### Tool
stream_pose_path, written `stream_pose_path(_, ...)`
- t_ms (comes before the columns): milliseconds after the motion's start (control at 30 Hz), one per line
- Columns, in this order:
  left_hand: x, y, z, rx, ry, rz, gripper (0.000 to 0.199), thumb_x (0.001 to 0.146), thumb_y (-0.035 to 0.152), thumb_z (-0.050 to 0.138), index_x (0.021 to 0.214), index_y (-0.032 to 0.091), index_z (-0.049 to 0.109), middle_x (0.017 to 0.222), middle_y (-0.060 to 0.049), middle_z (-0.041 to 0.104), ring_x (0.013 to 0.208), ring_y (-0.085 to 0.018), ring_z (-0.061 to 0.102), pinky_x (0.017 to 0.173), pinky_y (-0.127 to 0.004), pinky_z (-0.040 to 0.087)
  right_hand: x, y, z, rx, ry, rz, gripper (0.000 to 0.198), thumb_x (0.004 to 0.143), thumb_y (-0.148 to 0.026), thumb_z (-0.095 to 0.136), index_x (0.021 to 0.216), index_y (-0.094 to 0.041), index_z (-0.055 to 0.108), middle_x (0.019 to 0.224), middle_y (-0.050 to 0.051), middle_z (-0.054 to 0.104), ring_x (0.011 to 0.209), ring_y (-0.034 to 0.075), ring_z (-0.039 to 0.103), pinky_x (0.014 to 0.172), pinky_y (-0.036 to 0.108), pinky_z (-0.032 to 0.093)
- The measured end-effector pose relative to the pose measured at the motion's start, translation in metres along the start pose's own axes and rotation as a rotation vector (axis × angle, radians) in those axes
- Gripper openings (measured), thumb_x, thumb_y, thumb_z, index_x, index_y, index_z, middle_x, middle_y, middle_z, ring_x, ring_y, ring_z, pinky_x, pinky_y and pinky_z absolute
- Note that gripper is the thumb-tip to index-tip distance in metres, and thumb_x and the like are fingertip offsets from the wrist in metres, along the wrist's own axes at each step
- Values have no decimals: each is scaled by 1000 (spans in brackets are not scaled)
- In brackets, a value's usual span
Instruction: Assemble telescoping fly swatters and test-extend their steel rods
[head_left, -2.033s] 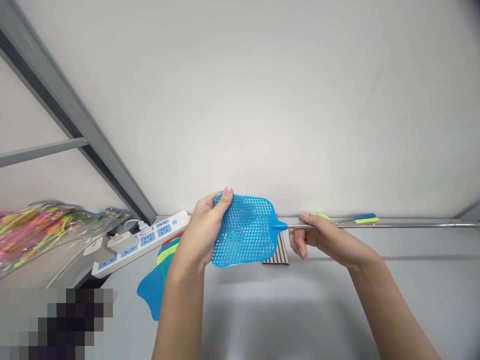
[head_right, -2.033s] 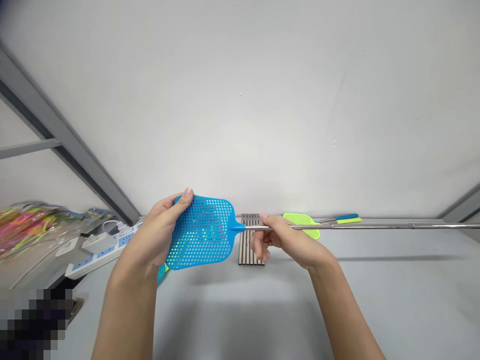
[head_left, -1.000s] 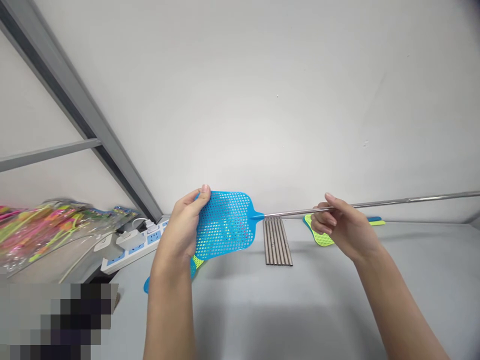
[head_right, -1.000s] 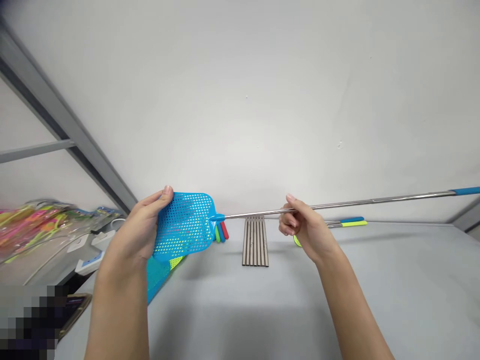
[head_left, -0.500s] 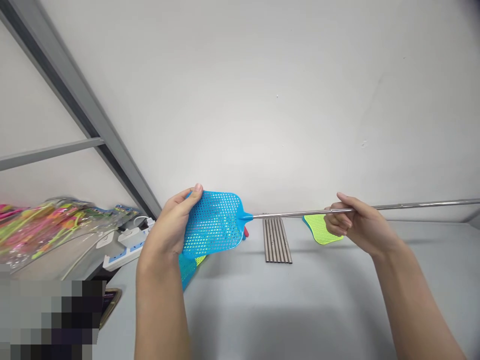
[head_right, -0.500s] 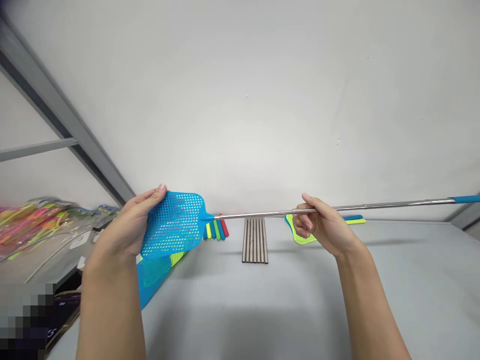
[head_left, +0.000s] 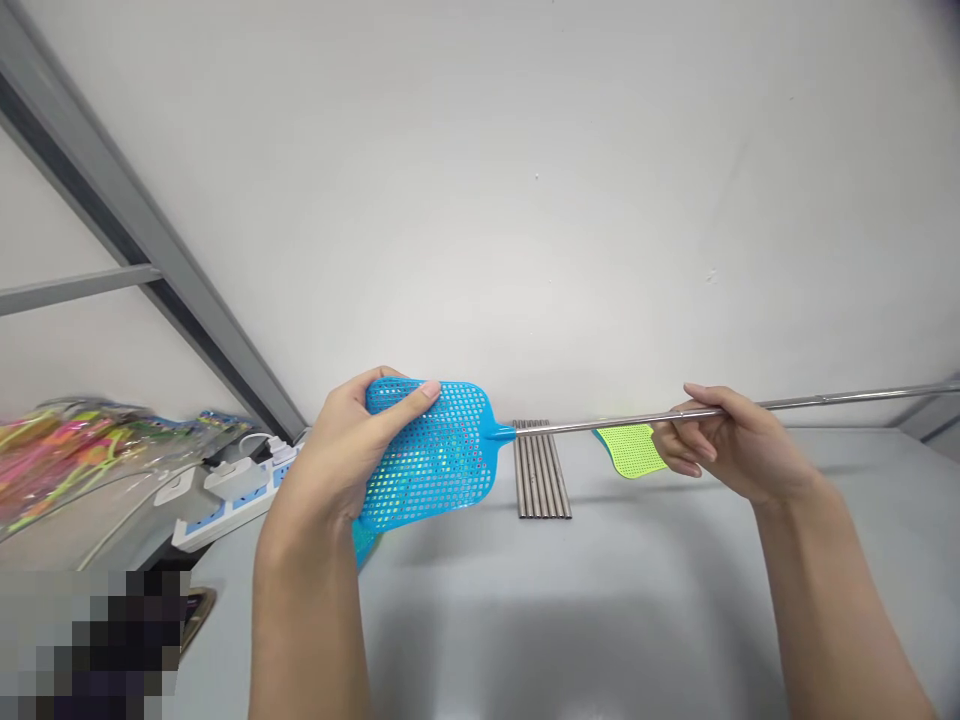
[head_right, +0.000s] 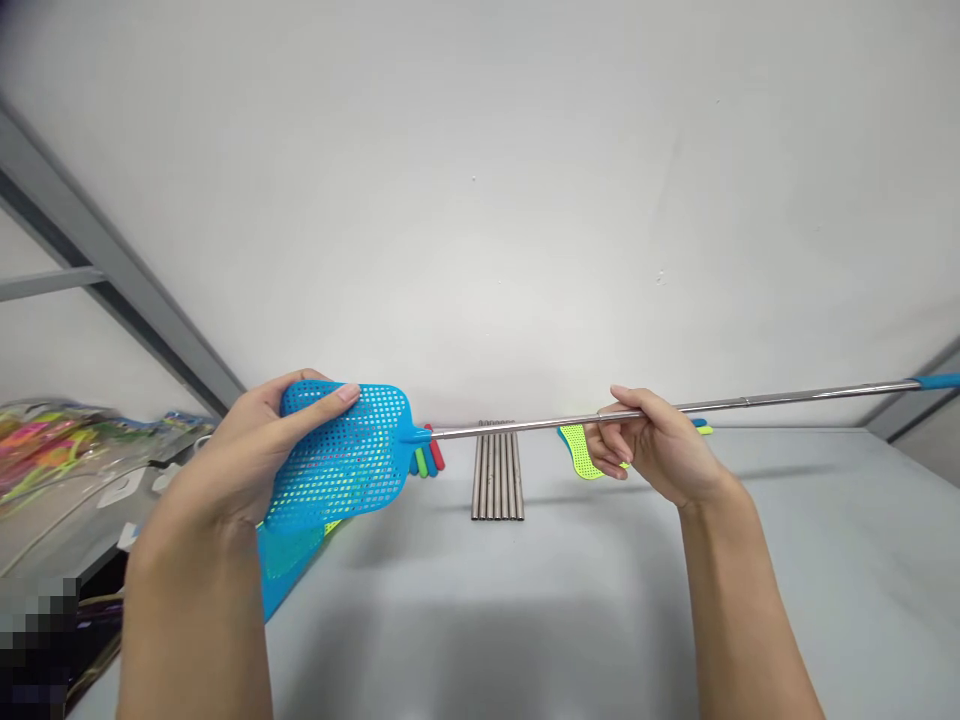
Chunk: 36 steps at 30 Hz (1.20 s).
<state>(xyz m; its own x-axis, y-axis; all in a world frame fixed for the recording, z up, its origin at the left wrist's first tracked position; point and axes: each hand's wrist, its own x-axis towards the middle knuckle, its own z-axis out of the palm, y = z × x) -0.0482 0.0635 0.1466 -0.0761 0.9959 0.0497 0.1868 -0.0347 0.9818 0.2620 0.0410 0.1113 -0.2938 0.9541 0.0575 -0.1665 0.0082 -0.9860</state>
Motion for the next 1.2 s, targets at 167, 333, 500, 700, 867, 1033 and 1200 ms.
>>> stream_pose_path(167,0,1,2,95,12,29,31,56,44,63,68,18,53,58,2,52,51,-14,53,44,-24,41,1,-2,3,1,4,-8,53,84,-34,26,38,-20,48,41,2,35,43,15,35,50,32,25)
stream_pose_path(333,3,-1,2,172,19,65,32,57,47,61,69,18,54,58,1,53,52,-14,52,45,-23,40,0,0,4,9,31,21,50,84,-36,27,38,-20,42,41,1,36,42,13,34,49,31,24)
stream_pose_path(500,5,-3,0,187,16,37,34,57,48,60,70,18,54,57,1,51,52,-14,51,44,-23,38,0,0,6,9,27,31,49,84,-37,29,39,-20,38,41,0,36,41,13,34,49,30,24)
stream_pose_path(700,4,-3,-2,179,33,41,30,57,46,61,68,19,52,57,3,50,51,-13,49,44,-22,38,1,1,5,13,1,18,48,83,-39,28,40,-19,35,42,0,37,41,12,35,49,30,26)
stream_pose_path(867,6,-3,-1,141,12,13,30,58,45,62,68,19,51,56,3,49,51,-13,49,44,-22,38,2,3,4,17,-9,11,49,84,-37,27,39,-19,35,43,0,38,40,12,35,50,30,26)
stream_pose_path(1033,11,-9,-1,95,-50,-11,28,59,43,61,69,19,50,57,3,49,51,-14,50,44,-22,38,2,3,8,6,2,2,49,84,-36,28,38,-19,34,42,0,37,40,12,34,50,30,27)
stream_pose_path(1200,12,-10,-2,121,-57,-39,30,59,44,61,71,19,51,58,2,50,52,-14,51,44,-23,38,4,2,10,-16,28,11,48,83,-36,30,38,-19,31,42,0,37,41,12,34,51,30,27)
